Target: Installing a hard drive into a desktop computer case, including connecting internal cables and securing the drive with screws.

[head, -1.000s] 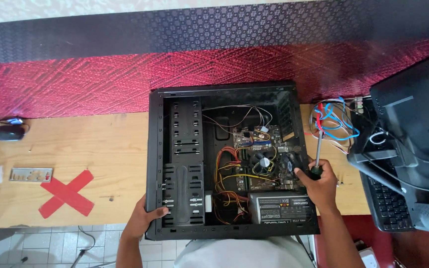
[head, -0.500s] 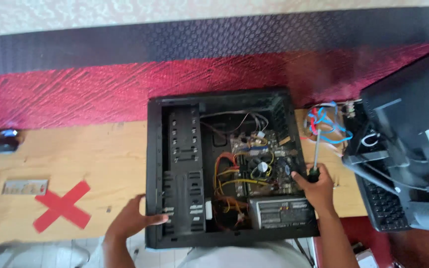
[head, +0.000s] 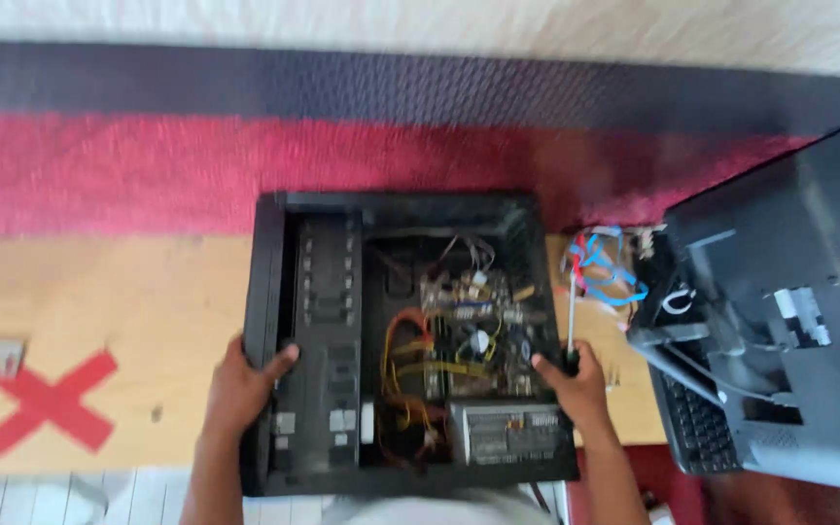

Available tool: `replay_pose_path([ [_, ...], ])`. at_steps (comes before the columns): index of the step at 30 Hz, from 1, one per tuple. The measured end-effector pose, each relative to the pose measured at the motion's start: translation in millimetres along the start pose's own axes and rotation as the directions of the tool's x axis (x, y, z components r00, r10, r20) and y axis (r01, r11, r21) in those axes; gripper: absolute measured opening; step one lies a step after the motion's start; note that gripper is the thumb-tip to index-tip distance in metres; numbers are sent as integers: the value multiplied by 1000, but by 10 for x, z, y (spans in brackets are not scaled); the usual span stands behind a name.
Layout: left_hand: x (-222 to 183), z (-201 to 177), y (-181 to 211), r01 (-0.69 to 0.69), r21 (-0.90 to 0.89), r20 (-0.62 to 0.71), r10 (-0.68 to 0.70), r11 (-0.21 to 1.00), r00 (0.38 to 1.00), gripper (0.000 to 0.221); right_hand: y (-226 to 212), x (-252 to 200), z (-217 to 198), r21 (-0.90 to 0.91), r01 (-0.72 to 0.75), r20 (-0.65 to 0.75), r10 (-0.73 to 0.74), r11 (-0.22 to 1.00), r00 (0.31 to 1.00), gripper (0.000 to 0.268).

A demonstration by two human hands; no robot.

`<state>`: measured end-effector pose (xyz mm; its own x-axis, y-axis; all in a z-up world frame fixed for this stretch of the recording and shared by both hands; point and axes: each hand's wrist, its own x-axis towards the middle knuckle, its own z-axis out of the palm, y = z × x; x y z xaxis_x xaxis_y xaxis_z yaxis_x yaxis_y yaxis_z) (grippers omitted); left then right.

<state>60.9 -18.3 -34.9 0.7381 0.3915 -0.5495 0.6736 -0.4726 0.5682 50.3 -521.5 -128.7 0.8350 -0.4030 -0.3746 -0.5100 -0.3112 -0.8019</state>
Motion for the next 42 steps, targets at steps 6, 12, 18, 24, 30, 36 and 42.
replay_pose_path([
  [6,-236,-40,154,-16,-2,-24,16,1000,1000,104,-224,-169,-23,37,9,48,-10,999,999,51],
  [12,-168,29,59,38,81,-107,-29,996,994,101,-174,-83,-11,6,14,75,-15,1000,997,51],
  [18,-113,-24,17,29,37,-131,-24,999,991,100,-345,-200,-68,50,-17,146,9,999,989,48],
  [24,-46,-27,47,87,-133,8,-87,987,996,108,-263,-192,-74,269,-29,215,-31,963,976,39],
  [30,-137,-59,175,111,-256,54,-101,960,993,112,24,163,-70,212,-236,280,172,948,944,60],
  [36,-8,25,55,108,-193,-10,-112,975,994,107,475,924,219,93,-11,280,-15,996,960,54],
  [42,58,51,-52,93,-170,-44,-101,981,994,107,760,1335,554,-405,380,252,-297,832,921,35],
])
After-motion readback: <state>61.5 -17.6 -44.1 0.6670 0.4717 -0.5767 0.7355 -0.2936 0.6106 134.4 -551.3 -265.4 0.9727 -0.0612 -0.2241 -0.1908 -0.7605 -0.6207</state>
